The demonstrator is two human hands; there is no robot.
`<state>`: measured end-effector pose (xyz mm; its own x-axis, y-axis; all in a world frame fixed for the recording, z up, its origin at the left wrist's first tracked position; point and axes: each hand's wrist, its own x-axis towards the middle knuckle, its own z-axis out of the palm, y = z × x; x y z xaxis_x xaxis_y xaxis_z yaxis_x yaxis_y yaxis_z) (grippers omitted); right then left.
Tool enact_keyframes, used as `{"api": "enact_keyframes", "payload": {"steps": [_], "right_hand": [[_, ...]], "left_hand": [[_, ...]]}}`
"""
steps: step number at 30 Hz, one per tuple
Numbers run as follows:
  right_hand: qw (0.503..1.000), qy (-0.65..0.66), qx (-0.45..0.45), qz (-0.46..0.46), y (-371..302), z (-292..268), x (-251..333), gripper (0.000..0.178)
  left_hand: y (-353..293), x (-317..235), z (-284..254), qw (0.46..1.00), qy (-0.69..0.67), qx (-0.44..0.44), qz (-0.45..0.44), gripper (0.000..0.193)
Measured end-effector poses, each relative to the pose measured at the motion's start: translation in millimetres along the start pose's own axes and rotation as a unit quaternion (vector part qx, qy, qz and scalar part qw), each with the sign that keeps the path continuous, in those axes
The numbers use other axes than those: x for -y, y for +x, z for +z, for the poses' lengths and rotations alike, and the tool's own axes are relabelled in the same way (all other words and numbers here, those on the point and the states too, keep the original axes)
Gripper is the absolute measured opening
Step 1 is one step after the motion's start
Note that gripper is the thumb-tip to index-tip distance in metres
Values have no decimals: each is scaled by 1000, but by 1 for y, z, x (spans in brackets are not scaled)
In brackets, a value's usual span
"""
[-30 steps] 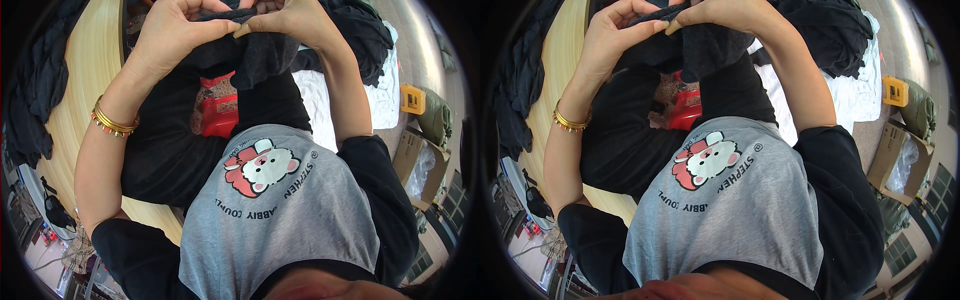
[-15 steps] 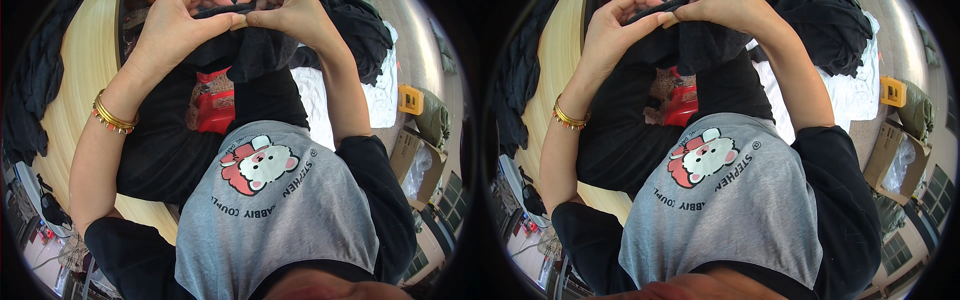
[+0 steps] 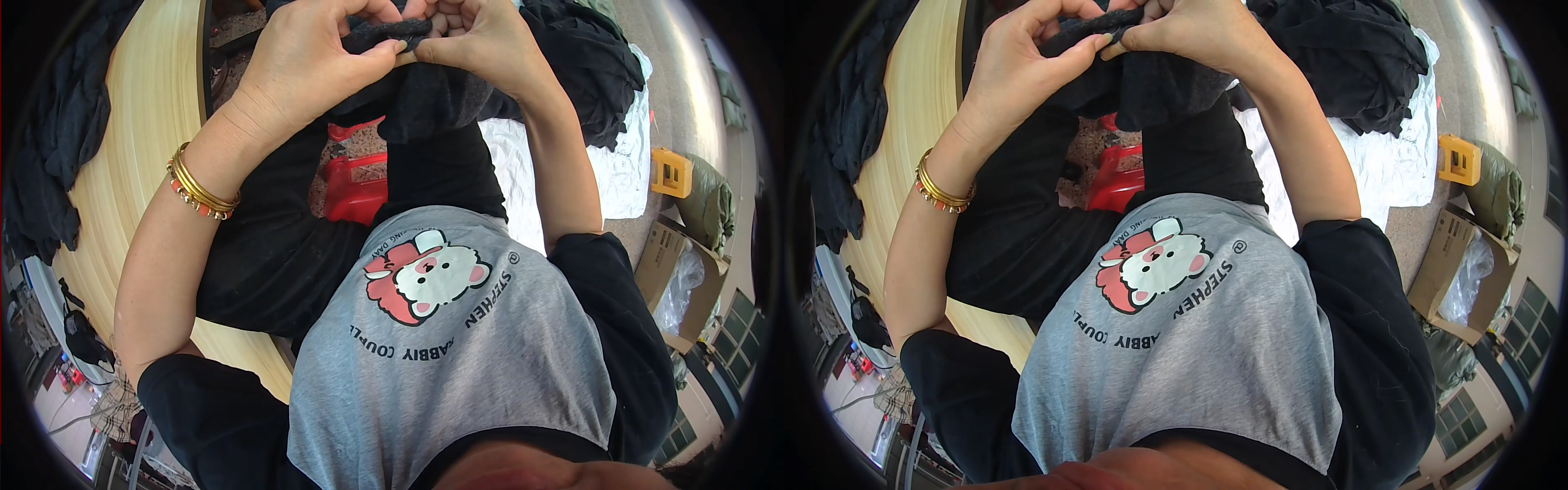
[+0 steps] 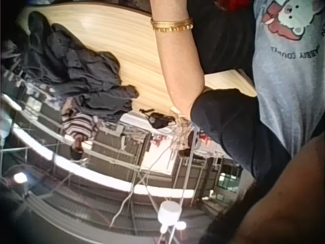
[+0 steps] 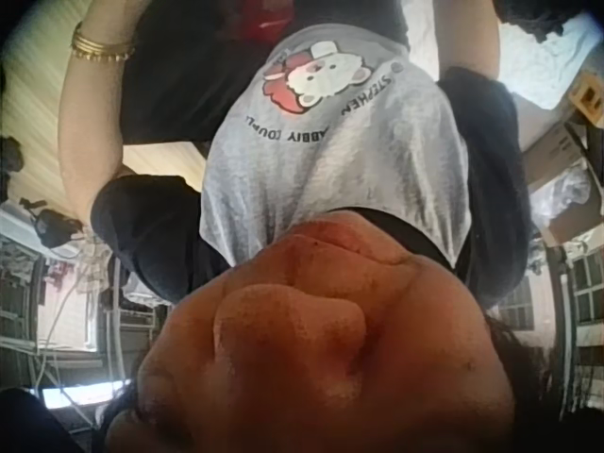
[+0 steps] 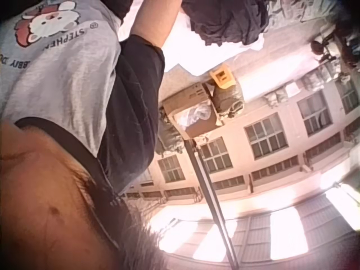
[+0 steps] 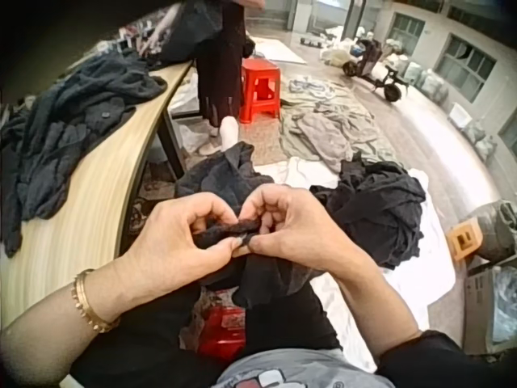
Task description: Inspect and prepare black fabric pieces for garment manufacturing by checking seams and trimming loose threads.
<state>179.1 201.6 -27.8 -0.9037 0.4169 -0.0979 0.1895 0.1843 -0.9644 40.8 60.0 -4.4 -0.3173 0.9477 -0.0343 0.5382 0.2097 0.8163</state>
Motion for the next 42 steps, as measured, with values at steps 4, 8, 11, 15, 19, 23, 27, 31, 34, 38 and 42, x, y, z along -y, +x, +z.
{"api": "enact_keyframes", "payload": {"steps": [4,8,11,15,19,23,27,31,34,38,42], "right_hand": [[997,79,-7,-23,-1,-3,-8,22],[994,99,-31,-36,0,-1,-12,22],[992,114,-39,-35,0,2,-12,21],[994,90,-55,-39,-5,-2,-17,19],[991,96,-75,-48,-11,5,-13,15],[995,56,-71,-40,-15,8,-12,19],[956,-61,-201,-206,-30,19,-29,30],[958,-172,-162,-164,-58,33,-50,31],[957,-218,-168,-93,-63,44,-60,38],[920,-289,-193,-179,-44,49,-82,32],[984,-93,-131,-78,-37,22,-71,11]], "left_hand": [[2,3,0,997,33,-17,65,20],[3,4,-2,995,37,-23,88,19],[23,23,12,850,-245,-79,459,17],[3,3,1,984,67,-43,160,16],[27,29,20,912,-17,-120,391,14],[33,30,25,815,-99,-205,533,13],[13,6,3,939,235,-156,196,12],[19,2,0,976,129,-164,66,11],[20,7,0,986,55,-154,24,10],[32,62,-8,993,-109,-22,43,13],[16,81,-33,985,-50,164,-30,19]]}}
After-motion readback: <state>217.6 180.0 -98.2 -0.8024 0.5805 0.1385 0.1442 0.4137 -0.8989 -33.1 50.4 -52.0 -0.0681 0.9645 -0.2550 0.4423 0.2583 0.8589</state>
